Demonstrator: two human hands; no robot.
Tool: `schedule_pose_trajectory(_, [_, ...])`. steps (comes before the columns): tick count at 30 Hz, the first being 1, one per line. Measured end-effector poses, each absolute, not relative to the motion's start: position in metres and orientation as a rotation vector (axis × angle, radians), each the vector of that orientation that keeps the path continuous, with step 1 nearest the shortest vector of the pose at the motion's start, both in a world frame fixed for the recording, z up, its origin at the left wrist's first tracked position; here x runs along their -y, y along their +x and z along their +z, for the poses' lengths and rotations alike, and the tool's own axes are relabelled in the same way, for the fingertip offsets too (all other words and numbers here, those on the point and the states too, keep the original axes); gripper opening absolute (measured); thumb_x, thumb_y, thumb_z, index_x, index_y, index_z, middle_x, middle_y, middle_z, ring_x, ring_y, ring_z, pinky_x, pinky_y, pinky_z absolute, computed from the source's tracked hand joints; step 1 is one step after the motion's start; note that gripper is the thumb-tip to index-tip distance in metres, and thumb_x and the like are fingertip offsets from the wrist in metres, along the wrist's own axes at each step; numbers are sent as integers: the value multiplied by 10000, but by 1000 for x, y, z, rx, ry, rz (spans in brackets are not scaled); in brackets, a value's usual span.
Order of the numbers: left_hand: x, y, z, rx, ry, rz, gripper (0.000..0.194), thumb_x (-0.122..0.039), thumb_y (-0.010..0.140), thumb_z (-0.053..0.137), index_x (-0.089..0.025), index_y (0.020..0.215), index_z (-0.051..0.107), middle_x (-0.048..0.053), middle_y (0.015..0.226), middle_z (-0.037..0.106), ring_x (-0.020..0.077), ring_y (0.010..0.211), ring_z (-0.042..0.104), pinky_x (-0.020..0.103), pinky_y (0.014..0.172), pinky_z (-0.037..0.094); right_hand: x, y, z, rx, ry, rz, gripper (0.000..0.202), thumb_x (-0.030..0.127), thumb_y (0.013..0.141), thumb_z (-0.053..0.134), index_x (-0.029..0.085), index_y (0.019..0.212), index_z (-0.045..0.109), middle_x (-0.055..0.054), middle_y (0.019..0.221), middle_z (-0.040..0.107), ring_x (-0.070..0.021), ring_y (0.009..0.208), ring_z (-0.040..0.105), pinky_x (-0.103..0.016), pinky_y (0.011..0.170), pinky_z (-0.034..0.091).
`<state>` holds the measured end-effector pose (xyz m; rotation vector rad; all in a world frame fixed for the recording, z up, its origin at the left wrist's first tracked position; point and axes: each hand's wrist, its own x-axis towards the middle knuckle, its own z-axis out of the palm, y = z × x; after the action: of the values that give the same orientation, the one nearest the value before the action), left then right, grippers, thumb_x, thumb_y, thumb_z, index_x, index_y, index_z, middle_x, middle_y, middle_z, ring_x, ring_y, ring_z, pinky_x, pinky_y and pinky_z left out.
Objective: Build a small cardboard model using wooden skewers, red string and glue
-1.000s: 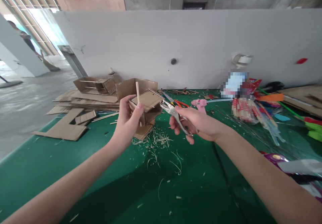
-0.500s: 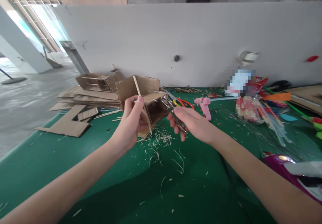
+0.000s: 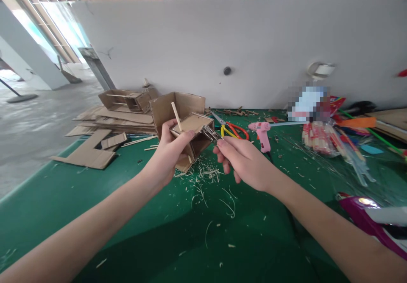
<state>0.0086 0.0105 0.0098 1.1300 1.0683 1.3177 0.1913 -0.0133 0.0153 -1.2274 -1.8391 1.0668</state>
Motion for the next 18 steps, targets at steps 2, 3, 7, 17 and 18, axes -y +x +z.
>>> schedule_pose_trajectory(2, [-11, 7, 10, -1068, 1139, 1307, 481, -344, 761, 687, -277, 1162, 430, 18, 1059, 619, 176, 873, 634, 257, 621, 524, 15, 190, 17, 1860, -1238, 1025, 432, 538, 960, 336, 176, 857, 549, -16, 733, 535, -91, 563, 527, -225, 430, 400])
schedule_pose_trajectory(3, [-12, 7, 11, -1064, 1142, 1305, 491, -333, 754, 697, -272, 1163, 433, 18, 1058, 622, 177, 885, 633, 255, 631, 521, 16, 190, 17, 1865, -1246, 1017, 434, 536, 960, 337, 174, 859, 554, -17, 732, 539, -90, 557, 523, -230, 438, 399])
schedule_pose_trajectory(7, [-14, 6, 8, -1071, 1150, 1318, 512, -303, 732, 728, -251, 1158, 449, 28, 1047, 638, 183, 932, 624, 250, 672, 501, 16, 191, 16, 1828, -1308, 1080, 461, 579, 938, 348, 179, 870, 567, -32, 741, 558, -106, 566, 522, -240, 418, 378])
schedule_pose_trajectory(17, [-16, 4, 5, -1019, 1095, 1326, 510, -378, 727, 751, -244, 1133, 472, 54, 1099, 633, 225, 988, 627, 293, 696, 532, 19, 185, 20, 1889, -1305, 980, 438, 559, 949, 345, 190, 823, 544, -14, 714, 552, -98, 558, 500, -260, 473, 357])
schedule_pose_trajectory(18, [-15, 5, 5, -1002, 1072, 1314, 515, -382, 725, 755, -246, 1131, 470, 56, 1109, 631, 230, 1000, 628, 300, 700, 539, 20, 184, 21, 1904, -1297, 971, 431, 551, 952, 346, 190, 818, 541, -11, 712, 549, -97, 561, 499, -258, 476, 356])
